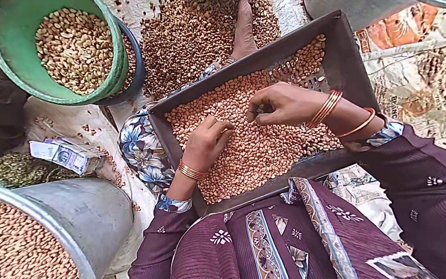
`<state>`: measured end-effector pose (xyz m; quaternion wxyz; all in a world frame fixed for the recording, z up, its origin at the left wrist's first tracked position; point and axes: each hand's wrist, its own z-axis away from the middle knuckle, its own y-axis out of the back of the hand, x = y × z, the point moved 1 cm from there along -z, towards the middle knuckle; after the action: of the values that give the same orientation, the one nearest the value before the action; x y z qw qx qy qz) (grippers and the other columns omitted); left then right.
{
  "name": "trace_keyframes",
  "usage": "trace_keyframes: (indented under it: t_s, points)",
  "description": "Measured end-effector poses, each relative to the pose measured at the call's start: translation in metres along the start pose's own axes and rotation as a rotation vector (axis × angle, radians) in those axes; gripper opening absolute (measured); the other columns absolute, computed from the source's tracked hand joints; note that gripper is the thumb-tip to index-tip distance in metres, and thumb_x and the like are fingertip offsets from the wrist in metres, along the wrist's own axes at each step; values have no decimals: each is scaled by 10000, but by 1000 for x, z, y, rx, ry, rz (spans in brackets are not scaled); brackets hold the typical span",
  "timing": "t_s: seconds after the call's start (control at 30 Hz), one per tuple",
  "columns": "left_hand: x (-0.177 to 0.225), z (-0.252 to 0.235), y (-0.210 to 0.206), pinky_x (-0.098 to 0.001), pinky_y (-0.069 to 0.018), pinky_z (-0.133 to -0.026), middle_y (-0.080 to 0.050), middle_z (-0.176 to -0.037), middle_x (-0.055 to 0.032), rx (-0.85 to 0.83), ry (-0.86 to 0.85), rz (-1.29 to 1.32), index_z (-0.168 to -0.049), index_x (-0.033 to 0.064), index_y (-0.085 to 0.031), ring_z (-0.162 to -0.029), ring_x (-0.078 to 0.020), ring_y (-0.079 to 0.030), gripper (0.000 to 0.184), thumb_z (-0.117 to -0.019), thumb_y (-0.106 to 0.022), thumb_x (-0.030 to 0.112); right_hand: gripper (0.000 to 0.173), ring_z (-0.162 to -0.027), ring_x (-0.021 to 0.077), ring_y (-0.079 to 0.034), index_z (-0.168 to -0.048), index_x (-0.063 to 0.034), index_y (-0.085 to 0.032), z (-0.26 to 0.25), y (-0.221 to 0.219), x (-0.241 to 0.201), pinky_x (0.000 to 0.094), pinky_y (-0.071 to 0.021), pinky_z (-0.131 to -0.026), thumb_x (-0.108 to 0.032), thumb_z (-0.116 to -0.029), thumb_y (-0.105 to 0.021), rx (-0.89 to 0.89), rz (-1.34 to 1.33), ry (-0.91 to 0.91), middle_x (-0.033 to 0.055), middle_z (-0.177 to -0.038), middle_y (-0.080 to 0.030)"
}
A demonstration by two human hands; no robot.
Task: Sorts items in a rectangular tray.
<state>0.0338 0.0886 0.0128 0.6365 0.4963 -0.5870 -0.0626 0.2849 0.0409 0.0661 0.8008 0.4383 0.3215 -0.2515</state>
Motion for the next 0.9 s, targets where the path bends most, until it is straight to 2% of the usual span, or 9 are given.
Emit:
trace_keyframes:
  t_s: [0.1, 0.2, 0.27, 0.33, 0.4, 0.57, 0.7, 0.8, 0.9]
  points:
    - [3, -2, 7, -134, -404, -590, -572, -876, -2, 102, 203, 439, -1095, 29, -731, -672, -16, -484, 175, -995, -596, 81, 87, -830, 140, -665, -973, -122, -737, 7, -20, 7, 362, -559, -781, -176, -906, -752, 90, 85, 72, 24, -928, -692]
    - [4, -3, 9, -108, -357, -475, -586, -815, 107, 71, 322, 859, -1042, 161, -644, -549, 39, -446, 277, -1026, -368, 177, 99, -853, 225, -670, -948, -64, -724, 7, -34, 7, 427, -546, -796, -128, -887, -767, 172, 170, 85, 89, -921, -683]
    - [6, -6, 8, -127, -363, -507, -565, -772, 70, 8, 272, 682, -1000, 103, -647, -573, 13, -460, 275, -1021, -373, 120, 78, -826, 243, -665, -925, -53, -713, 6, -36, 4, 449, -535, -752, -124, -899, -735, 176, 201, 53, 96, -898, -676]
    - [8, -8, 5, -197, -482, -669, -640, -876, -39, -64, 137, 281, -1026, 42, -730, -740, -72, -579, 211, -1009, -525, 88, 54, -789, 245, -643, -910, -53, -692, 4, -35, 2, 458, -509, -708, -106, -903, -692, 148, 203, 28, 89, -855, -653]
    - [7, -8, -3, -318, -532, -679, -646, -868, -109, -99, 18, 12, -1065, 57, -762, -743, -195, -621, 157, -986, -640, 116, 47, -761, 217, -631, -928, -80, -674, 4, -30, 1, 444, -496, -687, -115, -896, -675, 98, 185, -13, 57, -827, -643]
    - [9, -7, -7, -415, -547, -616, -623, -873, -158, -158, -56, -147, -1123, 50, -756, -713, -290, -636, 190, -1006, -643, 148, 51, -702, 133, -607, -947, -136, -709, 21, -16, 8, 380, -491, -647, -139, -931, -661, 8, 117, -51, -8, -798, -652]
    - [14, -12, -7, -470, -576, -657, -656, -936, -182, -206, -43, -226, -1111, 14, -714, -784, -343, -686, 182, -1018, -613, 134, 78, -815, 157, -675, -991, -124, -748, 44, -26, 11, 404, -549, -750, -170, -955, -696, -39, 110, 32, 16, -902, -711]
    - [15, -13, -5, -419, -556, -644, -636, -916, -154, -188, 10, -161, -1098, 25, -712, -749, -289, -649, 167, -1004, -625, 132, 78, -816, 167, -669, -948, -112, -726, 58, -43, 12, 397, -552, -745, -177, -916, -755, -17, 121, 72, 25, -893, -694]
    - [11, -9, 6, -174, -384, -536, -572, -791, -4, -48, 215, 284, -1068, 45, -686, -586, -49, -459, 152, -984, -568, 91, 100, -801, 222, -661, -948, -73, -698, 69, -67, 9, 404, -543, -700, -136, -893, -753, 94, 147, 74, 76, -899, -655]
